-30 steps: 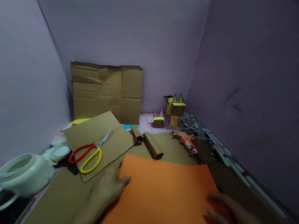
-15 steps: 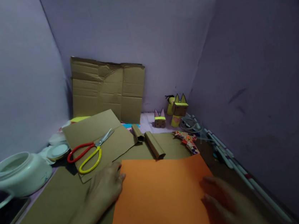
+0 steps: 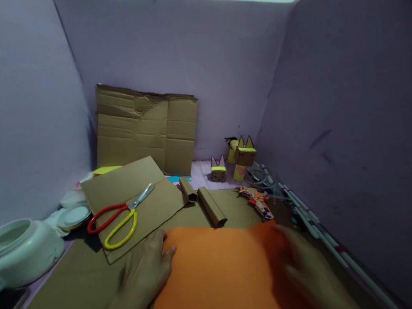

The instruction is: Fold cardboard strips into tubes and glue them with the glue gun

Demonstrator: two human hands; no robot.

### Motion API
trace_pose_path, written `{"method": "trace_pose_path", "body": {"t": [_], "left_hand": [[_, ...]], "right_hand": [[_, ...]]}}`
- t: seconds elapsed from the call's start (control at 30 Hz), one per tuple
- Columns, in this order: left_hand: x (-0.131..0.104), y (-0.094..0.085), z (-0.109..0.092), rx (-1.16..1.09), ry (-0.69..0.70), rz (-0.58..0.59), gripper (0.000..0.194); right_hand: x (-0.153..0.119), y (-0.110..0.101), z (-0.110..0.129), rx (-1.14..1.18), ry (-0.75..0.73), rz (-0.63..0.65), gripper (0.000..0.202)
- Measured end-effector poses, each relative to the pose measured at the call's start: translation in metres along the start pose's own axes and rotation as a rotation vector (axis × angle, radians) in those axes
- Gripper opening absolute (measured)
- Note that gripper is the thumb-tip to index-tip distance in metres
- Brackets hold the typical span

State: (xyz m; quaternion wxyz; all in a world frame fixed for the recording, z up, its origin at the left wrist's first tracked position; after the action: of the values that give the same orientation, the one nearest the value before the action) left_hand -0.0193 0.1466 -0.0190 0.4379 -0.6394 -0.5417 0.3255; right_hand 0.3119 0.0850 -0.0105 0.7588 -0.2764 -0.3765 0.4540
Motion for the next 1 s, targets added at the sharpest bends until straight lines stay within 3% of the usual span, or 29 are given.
{"method": "trace_pose_path", "body": {"t": [0.13, 0.33, 0.5, 0.63, 0.73, 0.87, 1.0], "left_hand": [[-0.002, 0.000, -0.006, -0.038, -0.005, -0.006, 0.008], [-0.003, -0.012, -0.001, -0.061, -0.057, -0.024, 0.011], [-0.003, -0.017, 0.009, -0.105, -0.091, -0.045, 0.018], [0.000, -0.025, 0.003, -0.123, -0.085, -0.109, 0.024], [0.020, -0.036, -0.005, -0.108, -0.087, -0.147, 0.027], [0.073, -0.046, -0.022, -0.070, -0.096, -0.133, 0.036], [0.118, -0.033, -0.040, -0.075, -0.116, -0.050, 0.030]], "right_hand": [[0.006, 0.002, -0.005, 0.026, 0.014, 0.020, 0.055], [0.024, 0.009, 0.007, -0.030, 0.001, 0.077, 0.053], [0.039, 0.008, 0.052, -0.163, -0.069, 0.080, 0.043], [0.057, 0.025, 0.095, -0.217, -0.015, 0.248, 0.035], [0.073, 0.047, 0.123, -0.222, 0.000, 0.314, 0.037], [0.085, 0.086, 0.142, -0.237, 0.039, 0.420, 0.040], [0.086, 0.114, 0.139, -0.219, 0.126, 0.490, 0.037]]}}
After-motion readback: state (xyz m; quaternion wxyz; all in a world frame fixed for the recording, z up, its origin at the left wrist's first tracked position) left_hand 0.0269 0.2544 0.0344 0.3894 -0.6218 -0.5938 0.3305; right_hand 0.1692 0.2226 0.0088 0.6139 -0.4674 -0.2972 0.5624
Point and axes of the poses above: each hand's wrist, its own x-axis towards the middle knuckle, its own y-axis out of the palm, z = x × y, the point moved 10 cm from there along x, towards the middle knuckle, and after that the axes turned 9 degrees about y, right-handed, at the moved point
